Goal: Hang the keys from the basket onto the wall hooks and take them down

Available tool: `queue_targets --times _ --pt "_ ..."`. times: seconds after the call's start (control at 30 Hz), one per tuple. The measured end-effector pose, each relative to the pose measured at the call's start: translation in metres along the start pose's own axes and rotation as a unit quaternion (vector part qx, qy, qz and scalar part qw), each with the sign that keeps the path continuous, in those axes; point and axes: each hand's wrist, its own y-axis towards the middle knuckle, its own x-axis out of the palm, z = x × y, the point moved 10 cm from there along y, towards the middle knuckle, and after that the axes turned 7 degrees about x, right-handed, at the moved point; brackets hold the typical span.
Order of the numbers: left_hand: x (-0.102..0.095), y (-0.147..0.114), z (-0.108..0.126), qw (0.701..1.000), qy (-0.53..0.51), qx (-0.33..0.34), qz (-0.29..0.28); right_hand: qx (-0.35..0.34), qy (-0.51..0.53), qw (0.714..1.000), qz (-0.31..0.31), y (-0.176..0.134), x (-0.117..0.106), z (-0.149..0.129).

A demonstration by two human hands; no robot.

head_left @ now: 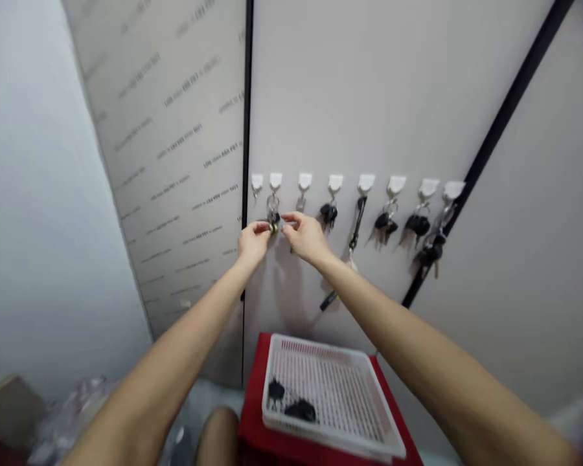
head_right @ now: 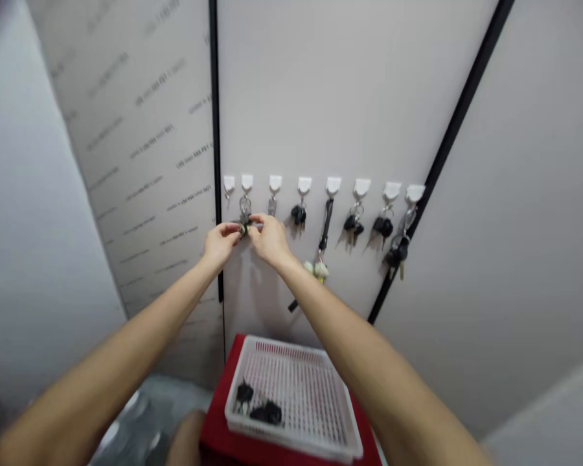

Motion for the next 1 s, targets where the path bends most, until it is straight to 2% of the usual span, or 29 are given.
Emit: queue_targets --times 0.07,0.13,0.17,0.23,0.3,0.37,0.43,0.57,0.63,0.73,0.8,0.87,0.93,1.0 --pt "0.007 -0.036 -0.026 0.997 0.028 0.007 -0.074 0.008 0.008 0.999 -0.053 -0.039 0.011 0.027" --pt "0.025 -0.086 -0.063 0.979 0.046 -0.024 -0.196 0.029 0.005 0.989 -0.148 -0.087 0.031 0.062" --pt "0.034 -0.115 -0.081 0.962 0.057 -0.041 -0.263 0.041 0.002 0.977 -0.211 -0.115 0.043 0.08" --pt "0.048 -0.172 -0.108 0.917 0.1 -0.052 -0.381 0.066 -0.011 0.935 -0.347 -0.172 0.068 0.114" --pt "0.056 -0.215 -0.125 0.867 0.181 -0.026 -0.463 0.09 -0.046 0.893 -0.439 -0.22 0.083 0.144" --pt "0.061 -0.237 -0.133 0.818 0.275 0.022 -0.506 0.103 -0.089 0.878 -0.459 -0.244 0.087 0.164" --pt "0.065 -0.244 -0.134 0.775 0.341 0.063 -0.528 0.101 -0.111 0.887 -0.438 -0.249 0.086 0.17" --pt "0.069 -0.246 -0.138 0.724 0.393 0.065 -0.563 0.116 -0.103 0.898 -0.412 -0.247 0.086 0.172" --pt "0.068 -0.245 -0.139 0.721 0.396 0.061 -0.566 0.143 -0.089 0.9 -0.401 -0.246 0.086 0.177" --pt "0.067 -0.244 -0.138 0.746 0.365 0.059 -0.554 0.234 -0.001 0.897 -0.374 -0.246 0.083 0.191" --pt "0.065 -0.24 -0.138 0.77 0.35 0.052 -0.53 0.317 0.102 0.87 -0.363 -0.25 0.085 0.199" --pt "0.064 -0.232 -0.137 0.796 0.342 0.054 -0.496 0.372 0.188 0.839 -0.35 -0.251 0.088 0.201" --pt "0.065 -0.225 -0.135 0.82 0.319 0.056 -0.472 0.385 0.238 0.83 -0.326 -0.245 0.087 0.197" --pt "0.068 -0.221 -0.136 0.842 0.256 0.026 -0.473 0.378 0.267 0.834 -0.302 -0.235 0.084 0.19"
